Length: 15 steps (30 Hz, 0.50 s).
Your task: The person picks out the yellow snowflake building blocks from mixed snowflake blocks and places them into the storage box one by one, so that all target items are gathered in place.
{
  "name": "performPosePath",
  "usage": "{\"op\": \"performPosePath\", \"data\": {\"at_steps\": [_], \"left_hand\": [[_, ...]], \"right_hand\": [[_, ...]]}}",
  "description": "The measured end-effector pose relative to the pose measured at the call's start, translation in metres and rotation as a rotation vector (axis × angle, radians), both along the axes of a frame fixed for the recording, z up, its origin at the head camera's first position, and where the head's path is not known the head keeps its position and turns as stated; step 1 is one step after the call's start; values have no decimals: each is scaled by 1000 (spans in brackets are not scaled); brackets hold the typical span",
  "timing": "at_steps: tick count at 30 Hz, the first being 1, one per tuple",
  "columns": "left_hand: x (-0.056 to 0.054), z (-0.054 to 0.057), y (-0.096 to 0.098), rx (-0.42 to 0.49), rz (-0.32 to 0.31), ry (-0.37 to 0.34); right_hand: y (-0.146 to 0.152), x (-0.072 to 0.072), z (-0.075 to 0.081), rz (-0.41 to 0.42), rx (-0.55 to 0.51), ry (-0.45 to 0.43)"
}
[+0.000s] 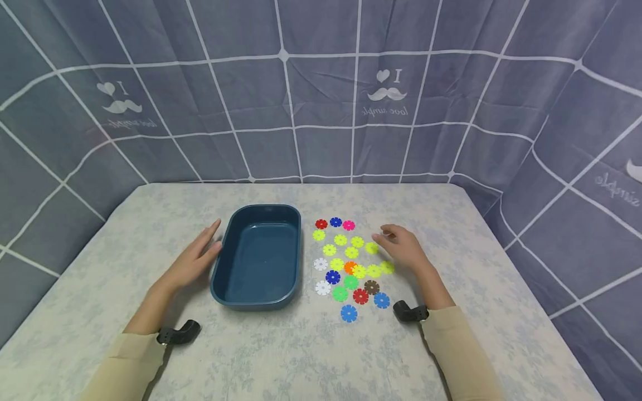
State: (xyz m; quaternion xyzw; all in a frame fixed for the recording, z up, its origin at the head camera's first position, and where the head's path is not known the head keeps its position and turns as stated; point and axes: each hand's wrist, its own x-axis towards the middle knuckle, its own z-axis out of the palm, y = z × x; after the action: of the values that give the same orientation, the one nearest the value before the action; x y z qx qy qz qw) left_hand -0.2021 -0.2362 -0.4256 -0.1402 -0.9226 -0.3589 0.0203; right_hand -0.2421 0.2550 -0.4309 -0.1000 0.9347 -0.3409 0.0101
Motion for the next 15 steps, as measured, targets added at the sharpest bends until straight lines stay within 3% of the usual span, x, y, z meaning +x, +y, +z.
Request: {"op": "performPosePath", "data": {"at_steps": [6,15], "left_hand": [[3,-7,6,210,-44,-64],[6,-13,14,411,-118,-94]], "right_hand": [[-2,0,-10,-32,-50,13],[-1,4,-20,-69,-151,27]]}}
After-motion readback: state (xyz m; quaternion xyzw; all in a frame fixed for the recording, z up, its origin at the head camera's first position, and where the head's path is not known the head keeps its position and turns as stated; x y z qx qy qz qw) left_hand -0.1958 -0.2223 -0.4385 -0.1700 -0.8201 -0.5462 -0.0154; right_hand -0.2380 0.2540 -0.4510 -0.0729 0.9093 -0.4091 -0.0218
